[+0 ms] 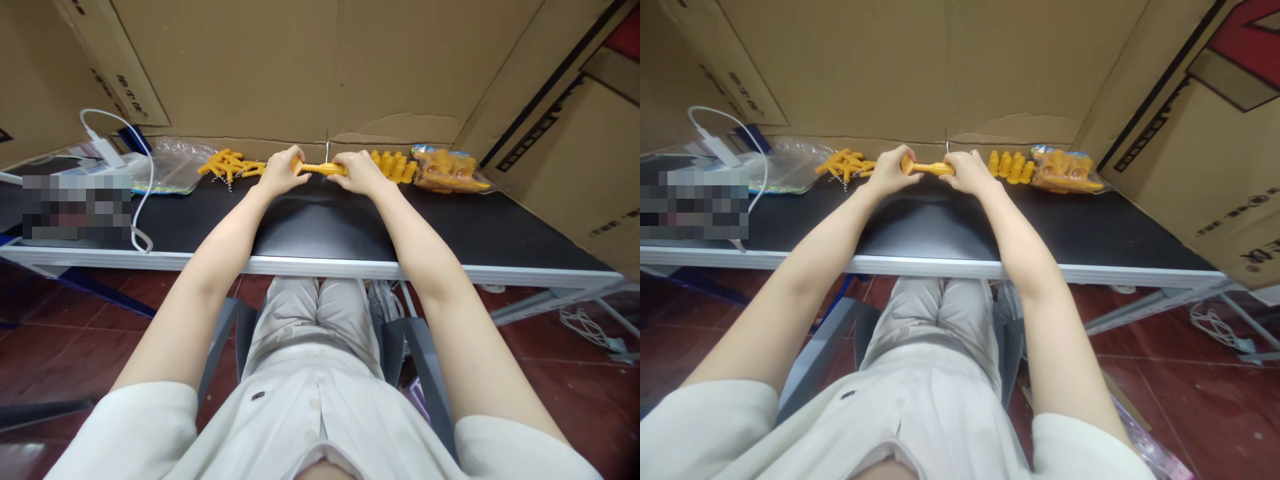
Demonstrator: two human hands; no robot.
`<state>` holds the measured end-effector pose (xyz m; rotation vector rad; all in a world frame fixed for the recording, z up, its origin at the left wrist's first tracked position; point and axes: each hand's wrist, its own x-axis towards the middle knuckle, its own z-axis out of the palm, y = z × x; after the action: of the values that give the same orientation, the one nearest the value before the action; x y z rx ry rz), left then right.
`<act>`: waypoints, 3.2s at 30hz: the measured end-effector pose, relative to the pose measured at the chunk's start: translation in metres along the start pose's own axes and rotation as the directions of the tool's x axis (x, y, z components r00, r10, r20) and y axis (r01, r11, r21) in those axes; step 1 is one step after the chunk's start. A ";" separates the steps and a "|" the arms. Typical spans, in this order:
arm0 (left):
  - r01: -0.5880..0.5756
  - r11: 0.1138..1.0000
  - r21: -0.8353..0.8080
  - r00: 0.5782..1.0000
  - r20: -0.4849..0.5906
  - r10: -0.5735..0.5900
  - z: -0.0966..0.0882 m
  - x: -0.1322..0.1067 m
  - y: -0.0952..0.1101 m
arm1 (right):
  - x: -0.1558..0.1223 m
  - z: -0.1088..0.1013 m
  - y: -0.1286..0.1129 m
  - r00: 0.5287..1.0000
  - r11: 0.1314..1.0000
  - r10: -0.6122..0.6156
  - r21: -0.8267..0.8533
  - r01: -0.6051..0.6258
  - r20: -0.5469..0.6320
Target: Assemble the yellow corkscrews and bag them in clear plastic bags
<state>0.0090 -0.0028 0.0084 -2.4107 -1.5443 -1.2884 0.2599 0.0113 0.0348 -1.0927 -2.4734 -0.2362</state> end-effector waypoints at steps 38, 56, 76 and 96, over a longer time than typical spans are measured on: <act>0.046 0.996 0.074 0.999 0.023 -0.048 0.011 0.006 -0.012 | 0.004 0.011 -0.002 0.999 0.998 0.008 -0.062 -0.005 0.047; -0.014 0.994 0.104 0.999 0.038 0.010 0.009 0.004 -0.011 | 0.002 0.004 -0.007 1.000 0.996 -0.024 -0.083 0.025 0.018; 0.027 0.998 0.065 1.000 -0.007 -0.027 0.009 0.004 -0.005 | 0.001 0.002 -0.001 1.000 0.999 0.010 -0.041 -0.010 0.014; 0.046 0.993 0.105 0.999 0.010 -0.047 0.008 0.002 -0.007 | 0.004 0.008 0.009 0.995 0.977 0.102 0.184 -0.104 0.023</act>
<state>0.0092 0.0057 0.0015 -2.3369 -1.6372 -1.1701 0.2616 0.0224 0.0288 -1.1408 -2.3855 0.0325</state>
